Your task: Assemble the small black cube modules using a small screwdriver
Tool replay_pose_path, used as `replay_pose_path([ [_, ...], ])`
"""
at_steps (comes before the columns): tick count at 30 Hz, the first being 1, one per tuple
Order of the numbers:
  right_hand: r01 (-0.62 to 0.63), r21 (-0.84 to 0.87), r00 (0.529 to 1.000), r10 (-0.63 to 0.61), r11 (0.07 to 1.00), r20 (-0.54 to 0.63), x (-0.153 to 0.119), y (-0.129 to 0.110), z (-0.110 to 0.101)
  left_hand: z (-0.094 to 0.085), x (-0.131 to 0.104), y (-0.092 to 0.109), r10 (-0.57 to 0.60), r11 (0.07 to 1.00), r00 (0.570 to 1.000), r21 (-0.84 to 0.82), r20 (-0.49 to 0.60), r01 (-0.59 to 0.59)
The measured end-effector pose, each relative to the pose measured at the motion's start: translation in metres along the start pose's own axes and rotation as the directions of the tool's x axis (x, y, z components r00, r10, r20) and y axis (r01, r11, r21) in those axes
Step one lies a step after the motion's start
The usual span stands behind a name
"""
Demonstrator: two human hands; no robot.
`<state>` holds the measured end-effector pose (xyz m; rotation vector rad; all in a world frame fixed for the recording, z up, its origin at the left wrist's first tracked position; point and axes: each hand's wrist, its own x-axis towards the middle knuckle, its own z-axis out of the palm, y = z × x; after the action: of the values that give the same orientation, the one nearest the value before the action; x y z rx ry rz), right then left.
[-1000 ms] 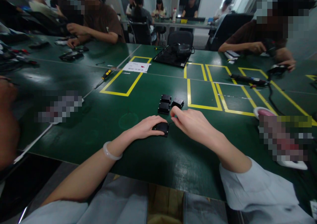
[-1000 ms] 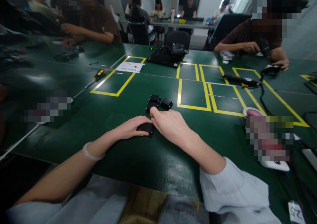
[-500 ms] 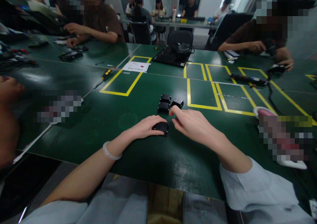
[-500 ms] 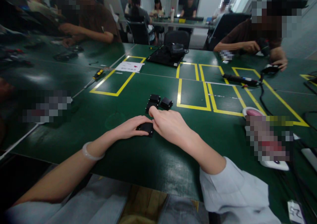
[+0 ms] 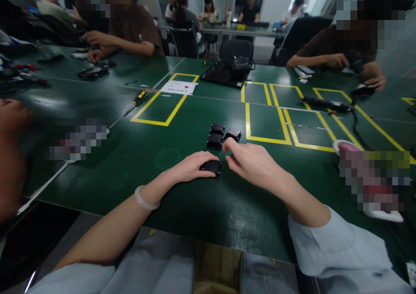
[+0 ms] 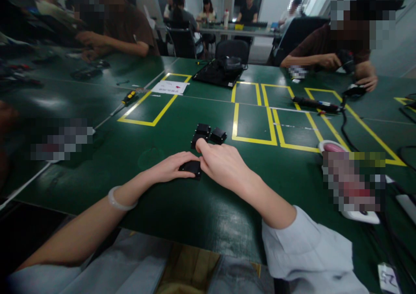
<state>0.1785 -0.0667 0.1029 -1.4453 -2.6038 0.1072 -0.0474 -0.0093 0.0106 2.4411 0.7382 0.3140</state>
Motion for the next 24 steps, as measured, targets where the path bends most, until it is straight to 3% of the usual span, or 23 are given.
replay_pose_path([
  [24, -0.073, -0.101, 0.997, 0.076, 0.992, 0.025, 0.0026, -0.0013, -0.0008, -0.0005, 0.0, 0.0002, -0.011, 1.0, 1.0, 0.005, 0.011, 0.011],
])
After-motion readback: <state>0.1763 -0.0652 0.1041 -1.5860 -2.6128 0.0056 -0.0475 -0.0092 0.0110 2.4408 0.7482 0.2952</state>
